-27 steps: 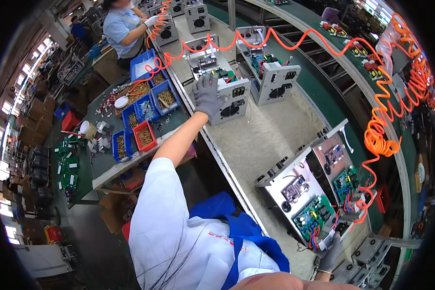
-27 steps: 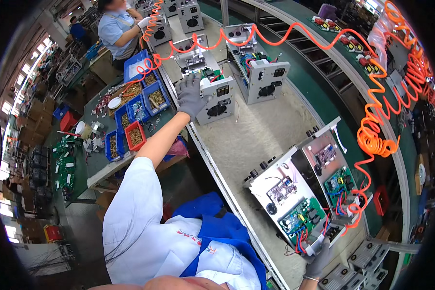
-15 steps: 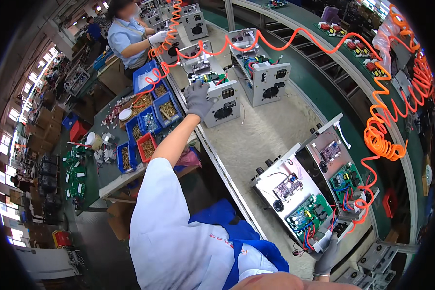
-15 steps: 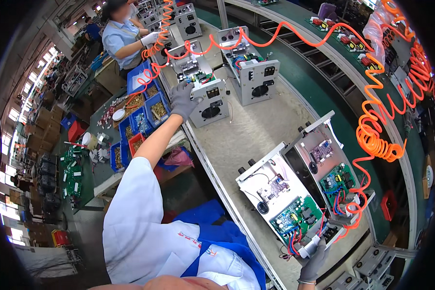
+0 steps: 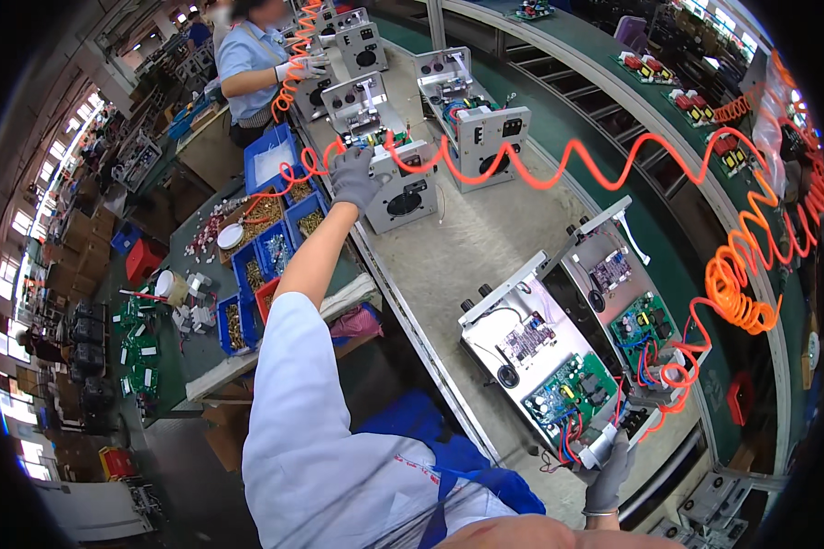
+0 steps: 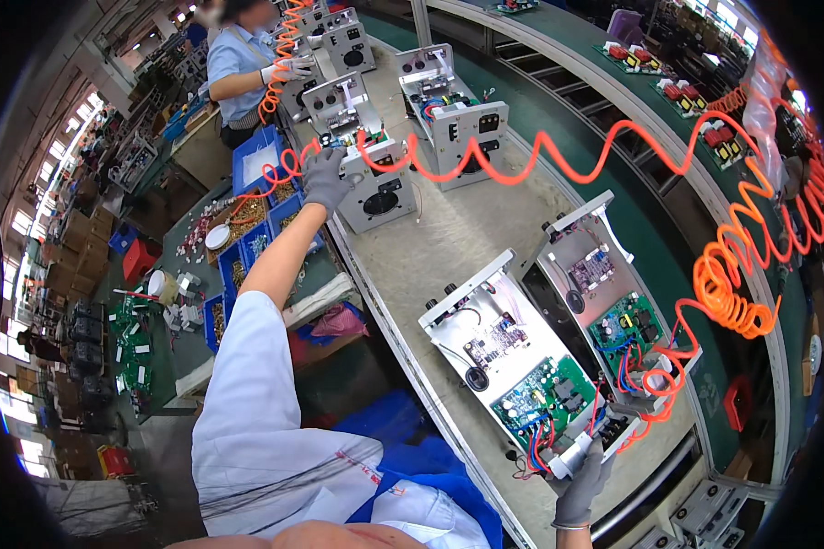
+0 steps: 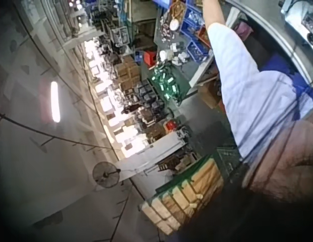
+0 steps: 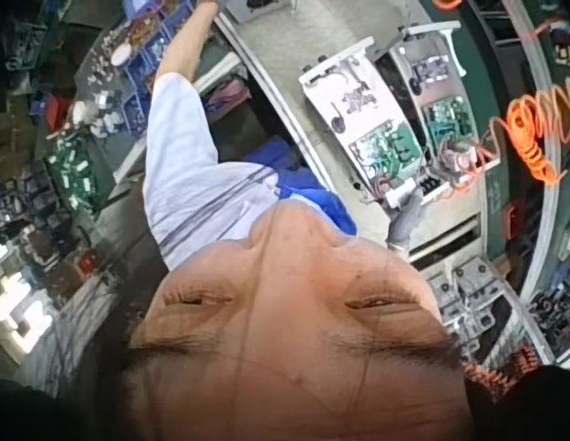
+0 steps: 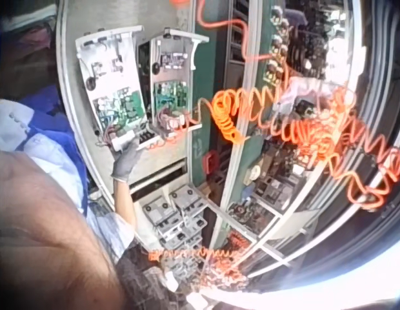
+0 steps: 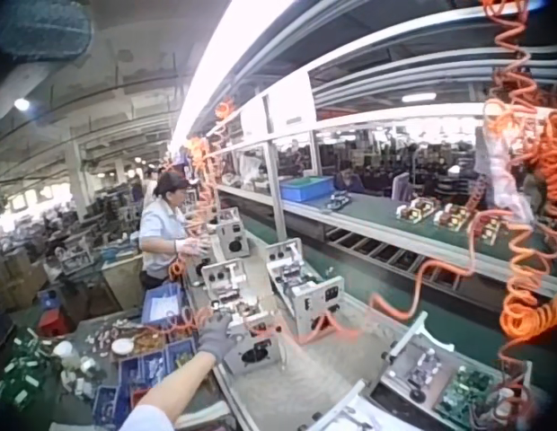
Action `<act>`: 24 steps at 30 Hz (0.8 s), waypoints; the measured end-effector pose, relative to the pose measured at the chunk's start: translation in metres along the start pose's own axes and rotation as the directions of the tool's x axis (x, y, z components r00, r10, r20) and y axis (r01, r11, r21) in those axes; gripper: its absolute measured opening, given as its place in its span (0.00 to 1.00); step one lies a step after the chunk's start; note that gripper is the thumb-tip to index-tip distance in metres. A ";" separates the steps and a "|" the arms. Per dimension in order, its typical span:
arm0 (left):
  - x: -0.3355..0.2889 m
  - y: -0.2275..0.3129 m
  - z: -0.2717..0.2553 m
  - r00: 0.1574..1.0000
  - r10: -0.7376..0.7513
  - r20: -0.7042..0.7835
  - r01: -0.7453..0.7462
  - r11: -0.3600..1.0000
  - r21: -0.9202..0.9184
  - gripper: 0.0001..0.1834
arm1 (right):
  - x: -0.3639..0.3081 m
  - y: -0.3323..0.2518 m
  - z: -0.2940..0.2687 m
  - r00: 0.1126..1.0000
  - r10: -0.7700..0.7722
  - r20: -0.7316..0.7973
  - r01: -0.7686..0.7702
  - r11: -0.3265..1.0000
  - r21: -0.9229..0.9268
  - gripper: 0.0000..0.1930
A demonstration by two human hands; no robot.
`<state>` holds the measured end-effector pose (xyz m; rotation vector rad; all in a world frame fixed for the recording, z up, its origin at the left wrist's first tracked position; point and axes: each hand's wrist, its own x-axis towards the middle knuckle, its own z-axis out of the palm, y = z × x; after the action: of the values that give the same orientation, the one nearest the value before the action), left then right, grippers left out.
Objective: The person assembles electronic devices on a factory line. They use a pneumatic screwdriver to fasten screws into metal chassis, place green circuit boards inside the units, and handle small components from bins. The person also uses a handheld orange device to apply treatment to the boards before continuing assembly.
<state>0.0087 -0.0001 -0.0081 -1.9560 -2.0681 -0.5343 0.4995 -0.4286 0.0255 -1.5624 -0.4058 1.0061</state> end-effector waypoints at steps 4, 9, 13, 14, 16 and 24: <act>-0.003 0.004 -0.007 1.000 -0.005 0.007 0.005 1.000 -0.009 0.37 | 0.002 0.006 -0.006 0.999 -0.040 0.023 0.040 0.999 -0.016 0.16; -0.002 0.005 -0.007 0.999 -0.010 0.036 0.011 1.000 -0.020 0.36 | -0.001 0.003 -0.008 1.000 0.010 0.021 -0.009 0.999 -0.041 0.16; -0.001 0.004 -0.007 1.000 0.008 0.016 -0.007 1.000 -0.030 0.35 | 0.008 0.019 -0.012 0.996 -0.015 -0.093 0.017 1.000 0.025 0.21; -0.001 0.004 -0.008 1.000 0.021 0.006 -0.021 0.999 -0.032 0.35 | 0.013 0.027 -0.022 0.996 -0.027 -0.085 0.027 1.000 -0.001 0.21; -0.003 0.004 -0.010 1.000 0.028 -0.005 -0.029 0.999 -0.033 0.35 | 0.026 0.045 -0.039 0.997 -0.050 -0.064 0.047 0.998 -0.049 0.21; 0.001 0.015 -0.022 0.996 -0.055 0.077 0.052 0.998 0.044 0.35 | 0.000 0.005 0.001 0.998 0.004 -0.059 -0.006 0.999 -0.042 0.22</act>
<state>0.0218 -0.0080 0.0131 -1.9322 -2.1657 -0.4280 0.4972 -0.4290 0.0208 -1.6279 -0.3849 0.9584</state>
